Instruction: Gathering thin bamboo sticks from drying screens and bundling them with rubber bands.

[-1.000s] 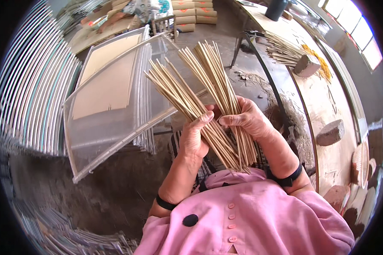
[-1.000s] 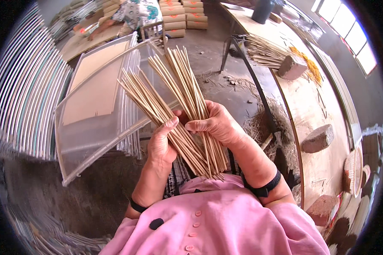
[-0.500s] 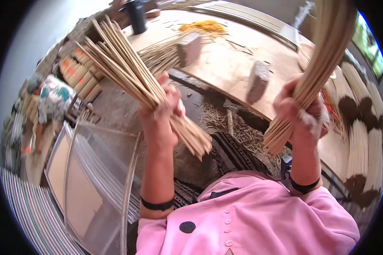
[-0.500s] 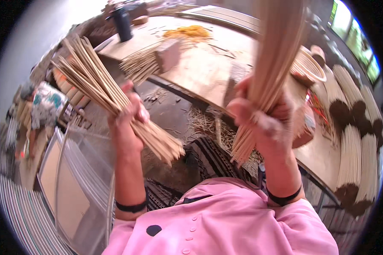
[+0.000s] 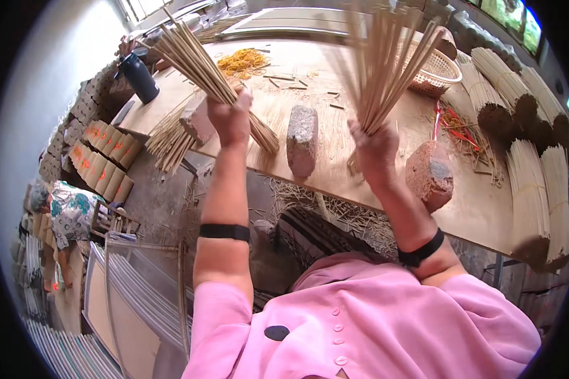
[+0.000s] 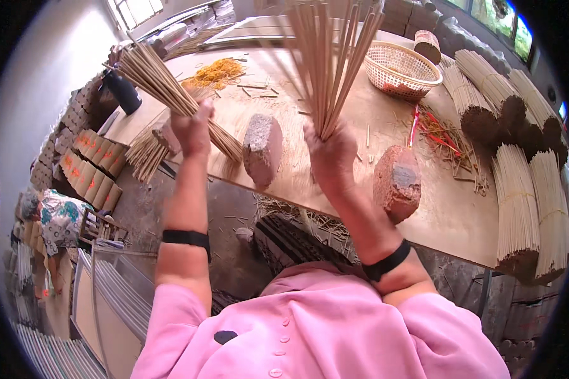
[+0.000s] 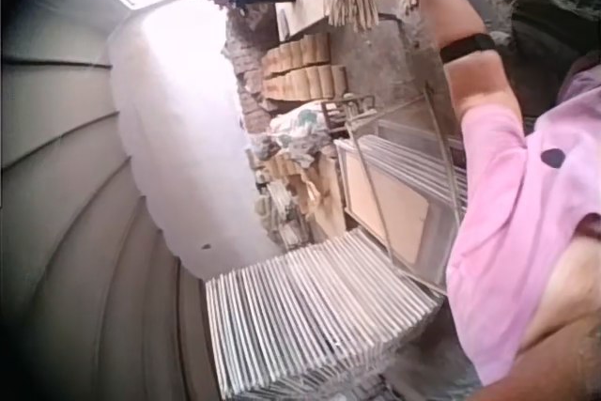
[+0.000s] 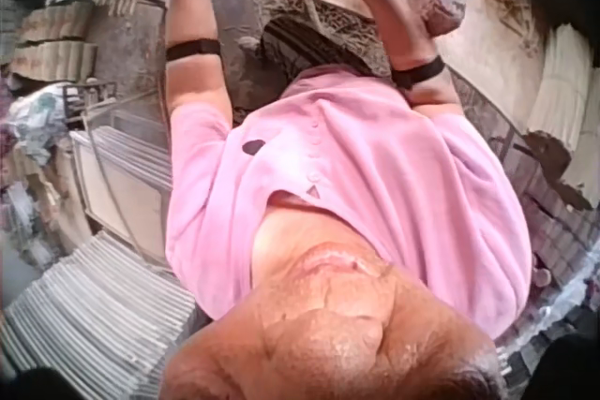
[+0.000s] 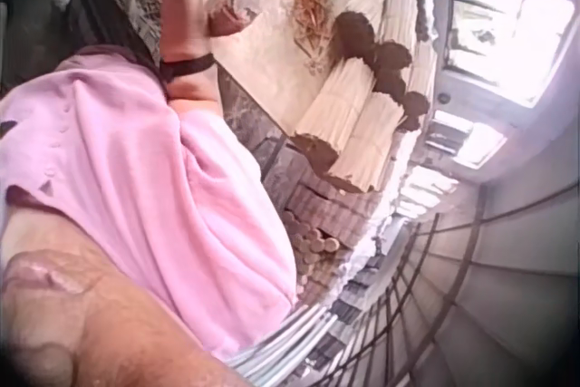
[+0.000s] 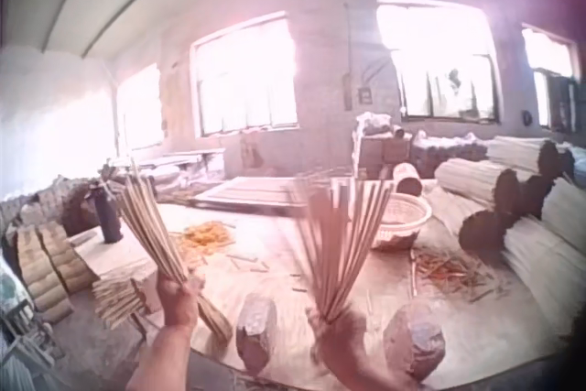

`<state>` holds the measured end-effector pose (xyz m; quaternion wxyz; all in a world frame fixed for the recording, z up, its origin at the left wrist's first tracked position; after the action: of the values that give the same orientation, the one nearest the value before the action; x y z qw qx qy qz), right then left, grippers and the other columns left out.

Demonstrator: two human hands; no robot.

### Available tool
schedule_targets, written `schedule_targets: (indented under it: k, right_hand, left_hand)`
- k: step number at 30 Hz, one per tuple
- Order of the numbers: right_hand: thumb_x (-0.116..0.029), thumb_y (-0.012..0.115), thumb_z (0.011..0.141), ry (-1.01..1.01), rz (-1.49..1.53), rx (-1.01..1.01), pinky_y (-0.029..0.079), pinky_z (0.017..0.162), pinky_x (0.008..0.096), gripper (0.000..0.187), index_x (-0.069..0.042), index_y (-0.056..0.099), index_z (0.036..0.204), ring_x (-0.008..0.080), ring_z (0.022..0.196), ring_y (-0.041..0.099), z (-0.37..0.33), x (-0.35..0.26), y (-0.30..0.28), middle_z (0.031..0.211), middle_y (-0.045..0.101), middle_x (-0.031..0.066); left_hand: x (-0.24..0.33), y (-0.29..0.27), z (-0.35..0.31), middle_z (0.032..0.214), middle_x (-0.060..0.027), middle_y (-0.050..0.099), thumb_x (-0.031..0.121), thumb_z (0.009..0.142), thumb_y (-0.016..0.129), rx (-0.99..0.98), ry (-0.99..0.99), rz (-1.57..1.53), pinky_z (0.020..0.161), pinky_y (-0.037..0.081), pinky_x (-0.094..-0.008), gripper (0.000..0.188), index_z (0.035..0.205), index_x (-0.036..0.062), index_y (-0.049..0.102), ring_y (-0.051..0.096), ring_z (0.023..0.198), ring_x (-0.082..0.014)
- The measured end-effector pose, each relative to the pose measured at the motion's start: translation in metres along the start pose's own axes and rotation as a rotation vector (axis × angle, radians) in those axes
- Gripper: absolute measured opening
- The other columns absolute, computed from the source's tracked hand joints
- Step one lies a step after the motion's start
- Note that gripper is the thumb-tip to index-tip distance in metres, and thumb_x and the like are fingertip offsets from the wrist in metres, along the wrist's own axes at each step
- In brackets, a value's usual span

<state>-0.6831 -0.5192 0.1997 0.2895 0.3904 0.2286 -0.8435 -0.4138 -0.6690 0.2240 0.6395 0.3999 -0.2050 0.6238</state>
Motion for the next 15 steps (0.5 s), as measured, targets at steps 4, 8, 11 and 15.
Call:
schedule_targets:
  k: [4,8,11,15]
  right_hand:
    - [-0.008,0.07,0.081,-0.047,0.142,0.041,0.049,0.063,0.0247,0.019,-0.004,0.057,0.095,0.0082,0.07,0.056,0.007,0.008,-0.003,0.076,0.063,0.0037]
    - [-0.006,0.065,0.086,0.162,0.472,-0.093,0.049,0.06,0.0232,0.013,-0.003,0.058,0.095,0.0081,0.07,0.057,0.017,-0.041,-0.021,0.079,0.061,0.0037]
    - [-0.006,0.063,0.086,0.296,0.566,-0.244,0.051,0.059,0.0238,0.012,-0.004,0.058,0.097,0.0102,0.07,0.06,0.002,-0.052,-0.032,0.08,0.059,0.0034]
    - [-0.009,0.064,0.086,0.502,0.861,-0.364,0.05,0.058,0.0253,0.014,-0.004,0.056,0.097,0.0128,0.068,0.061,-0.025,-0.043,-0.016,0.077,0.057,0.0023]
  left_hand:
    - [-0.021,0.007,-0.01,0.074,-0.0064,0.058,-0.006,0.077,0.058,0.001,-0.127,0.006,0.048,0.049,-0.026,0.031,0.106,-0.0008,0.049,0.059,0.053,-0.0139]
    - [0.003,0.008,0.007,0.073,-0.0116,0.061,-0.002,0.074,0.064,-0.443,-0.335,0.628,0.047,0.051,-0.0269,0.036,0.107,-0.0062,0.051,0.062,0.055,-0.0156]
    - [-0.043,-0.019,-0.005,0.075,-0.0144,0.065,0.006,0.065,0.07,-0.67,-0.568,1.01,0.056,0.052,-0.0315,0.038,0.1,-0.005,0.059,0.064,0.06,-0.0188]
    - [-0.071,-0.04,-0.019,0.086,-0.018,0.063,0.009,0.065,0.071,-0.847,-0.61,1.344,0.061,0.051,-0.0341,0.062,0.121,-0.0061,0.049,0.063,0.069,-0.0223]
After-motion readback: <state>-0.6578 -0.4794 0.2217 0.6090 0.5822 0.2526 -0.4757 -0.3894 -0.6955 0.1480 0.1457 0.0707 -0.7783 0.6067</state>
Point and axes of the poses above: each hand's wrist, its own z-axis towards the middle knuckle, its own y-axis out of the palm, x = y × z, the point moved 9 cm from there along z, towards the middle knuckle
